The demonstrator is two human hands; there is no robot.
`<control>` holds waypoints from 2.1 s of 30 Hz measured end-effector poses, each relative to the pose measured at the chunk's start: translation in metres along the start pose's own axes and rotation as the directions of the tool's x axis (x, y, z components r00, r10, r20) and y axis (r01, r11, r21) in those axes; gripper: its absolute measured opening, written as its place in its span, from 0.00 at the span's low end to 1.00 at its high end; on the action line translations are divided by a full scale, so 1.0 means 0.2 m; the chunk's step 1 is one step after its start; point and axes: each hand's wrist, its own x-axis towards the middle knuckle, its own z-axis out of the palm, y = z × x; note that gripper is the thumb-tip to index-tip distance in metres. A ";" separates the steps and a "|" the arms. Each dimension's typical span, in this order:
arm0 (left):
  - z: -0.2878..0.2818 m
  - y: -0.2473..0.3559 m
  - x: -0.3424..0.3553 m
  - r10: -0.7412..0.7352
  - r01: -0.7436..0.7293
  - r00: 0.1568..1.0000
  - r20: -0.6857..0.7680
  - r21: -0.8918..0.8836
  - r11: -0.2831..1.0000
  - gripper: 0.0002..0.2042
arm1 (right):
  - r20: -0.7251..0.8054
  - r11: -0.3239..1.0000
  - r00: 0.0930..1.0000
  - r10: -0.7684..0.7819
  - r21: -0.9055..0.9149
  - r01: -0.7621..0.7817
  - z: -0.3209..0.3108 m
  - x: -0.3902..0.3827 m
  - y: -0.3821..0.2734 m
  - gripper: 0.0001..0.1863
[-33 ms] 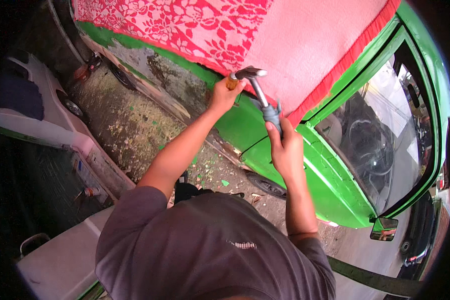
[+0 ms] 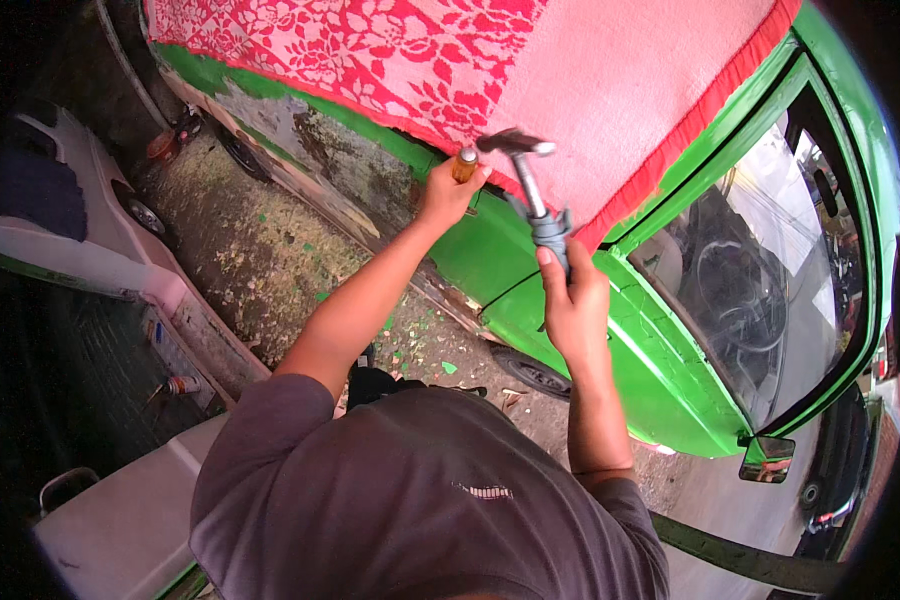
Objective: The person uses a hammer and a small orange-handled tool to repeatedly tap and adjust the green car's side panel near the door. The person works along the panel edge, occasionally repositioning the tools while a red patterned cloth covers the upper area.
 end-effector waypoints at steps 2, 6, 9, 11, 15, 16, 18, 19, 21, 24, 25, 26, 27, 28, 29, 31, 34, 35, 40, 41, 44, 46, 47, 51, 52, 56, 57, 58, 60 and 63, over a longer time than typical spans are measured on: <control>-0.02 -0.04 -0.01 -0.015 0.015 1.000 0.016 -0.016 1.000 0.11 | -0.057 0.991 0.998 -0.029 0.131 0.036 0.02 -0.01 0.04 0.12; 0.00 -0.05 -0.01 -0.004 0.010 0.995 0.099 -0.059 0.998 0.13 | -0.065 0.994 0.993 -0.101 0.031 0.103 0.10 0.05 0.09 0.13; 0.04 -0.10 -0.03 -0.007 0.005 0.991 0.133 0.017 1.000 0.13 | -0.008 0.999 0.999 -0.046 -0.002 0.046 0.16 0.05 0.18 0.16; 0.01 -0.10 -0.03 -0.014 -0.008 0.992 0.127 0.172 0.985 0.11 | -0.010 0.997 1.000 -0.025 0.078 0.026 0.19 0.03 0.22 0.17; -0.01 0.01 -0.05 -0.074 0.087 0.965 0.252 -0.037 0.996 0.09 | 0.020 0.928 0.993 0.119 0.353 -0.119 0.26 -0.05 0.37 0.16; -0.01 0.02 -0.05 -0.073 0.098 0.959 0.274 -0.079 0.992 0.10 | 0.038 0.903 0.989 0.140 0.406 -0.143 0.28 -0.05 0.39 0.15; -0.02 0.05 -0.01 -0.050 0.070 0.945 0.323 -0.050 0.996 0.10 | 0.070 0.829 0.983 0.171 0.530 -0.182 0.28 -0.05 0.41 0.15; -0.04 0.06 0.00 -0.042 0.058 0.937 0.348 -0.036 0.998 0.11 | 0.089 0.784 0.979 0.186 0.587 -0.202 0.28 -0.05 0.42 0.15; -0.11 -0.01 0.00 -0.056 0.075 0.920 0.387 -0.036 0.996 0.11 | 0.067 0.793 0.980 0.186 0.579 -0.190 0.29 -0.06 0.41 0.15; -0.17 -0.02 0.01 -0.053 0.105 0.938 0.342 -0.136 0.985 0.10 | 0.062 0.796 0.980 0.189 0.575 -0.190 0.27 -0.06 0.40 0.15; -0.19 -0.02 0.01 -0.054 0.114 0.951 0.306 -0.181 0.977 0.10 | 0.069 0.792 0.979 0.191 0.578 -0.195 0.26 -0.06 0.40 0.15; -0.20 -0.03 0.00 -0.048 0.111 0.967 0.250 -0.242 0.964 0.09 | 0.071 0.787 0.979 0.190 0.585 -0.195 0.26 -0.06 0.41 0.14; -0.22 -0.04 -0.01 -0.045 0.102 0.981 0.190 -0.302 0.948 0.09 | 0.075 0.782 0.980 0.187 0.592 -0.194 0.26 -0.05 0.41 0.14; -0.23 -0.06 -0.03 -0.046 0.090 0.991 0.129 -0.359 0.929 0.08 | 0.078 0.777 0.980 0.184 0.599 -0.194 0.26 -0.05 0.41 0.14; -0.24 -0.07 -0.05 -0.050 0.073 0.997 0.066 -0.414 0.907 0.08 | 0.080 0.777 0.978 0.191 0.596 -0.201 0.25 -0.05 0.41 0.14; -0.25 -0.09 -0.09 -0.027 0.033 0.999 0.020 -0.437 0.899 0.07 | 0.091 0.782 0.976 0.198 0.585 -0.213 0.23 -0.05 0.40 0.14; -0.26 -0.08 -0.12 0.022 -0.004 0.999 0.035 -0.438 0.899 0.08 | 0.116 0.746 0.971 0.210 0.622 -0.236 0.22 -0.06 0.43 0.12; -0.26 -0.07 -0.10 0.028 -0.007 0.999 0.044 -0.418 0.908 0.08 | 0.124 0.735 0.969 0.216 0.633 -0.245 0.22 -0.06 0.44 0.12; -0.20 -0.03 -0.06 0.021 0.028 0.990 0.138 -0.349 0.937 0.09 | 0.114 0.709 0.966 0.233 0.660 -0.249 0.20 -0.07 0.43 0.12; -0.19 -0.03 -0.06 0.022 0.031 0.988 0.156 -0.330 0.943 0.09 | 0.113 0.713 0.967 0.229 0.657 -0.245 0.20 -0.07 0.43 0.12; -0.17 -0.06 -0.07 0.014 0.041 0.983 0.184 -0.291 0.956 0.10 | 0.105 0.719 0.970 0.217 0.655 -0.232 0.19 -0.08 0.43 0.12; -0.14 -0.06 -0.06 0.051 0.003 0.985 0.163 -0.316 0.949 0.10 | 0.093 0.718 0.972 0.216 0.660 -0.223 0.19 -0.09 0.43 0.12; -0.14 -0.05 -0.06 0.070 -0.017 0.986 0.152 -0.328 0.945 0.10 | 0.098 0.716 0.970 0.222 0.659 -0.231 0.19 -0.10 0.44 0.12; -0.12 -0.04 -0.05 0.110 -0.051 0.979 0.172 -0.315 0.948 0.10 | 0.107 0.711 0.965 0.241 0.657 -0.251 0.17 -0.13 0.45 0.13; -0.12 -0.06 -0.05 0.101 -0.050 0.981 0.168 -0.284 0.958 0.10 | 0.111 0.709 0.964 0.243 0.658 -0.255 0.17 -0.14 0.45 0.13; -0.10 -0.11 -0.10 0.156 -0.126 0.979 0.131 -0.209 0.970 0.10 | 0.088 0.725 0.963 0.254 0.642 -0.250 0.17 -0.15 0.45 0.13; -0.09 -0.12 -0.11 0.158 -0.129 0.976 0.150 -0.184 0.974 0.10 | 0.086 0.726 0.963 0.255 0.641 -0.250 0.18 -0.15 0.44 0.13; -0.09 -0.12 -0.13 0.159 -0.132 0.973 0.168 -0.158 0.978 0.11 | 0.085 0.727 0.963 0.257 0.640 -0.250 0.18 -0.15 0.43 0.13; -0.08 -0.11 -0.14 0.178 -0.168 0.961 0.212 -0.065 0.984 0.11 | 0.091 0.759 0.968 0.235 0.604 -0.241 0.18 -0.15 0.43 0.13; -0.05 -0.07 -0.12 0.148 -0.146 0.952 0.269 -0.030 0.989 0.10 | 0.073 0.846 0.983 0.166 0.502 -0.180 0.15 -0.14 0.36 0.13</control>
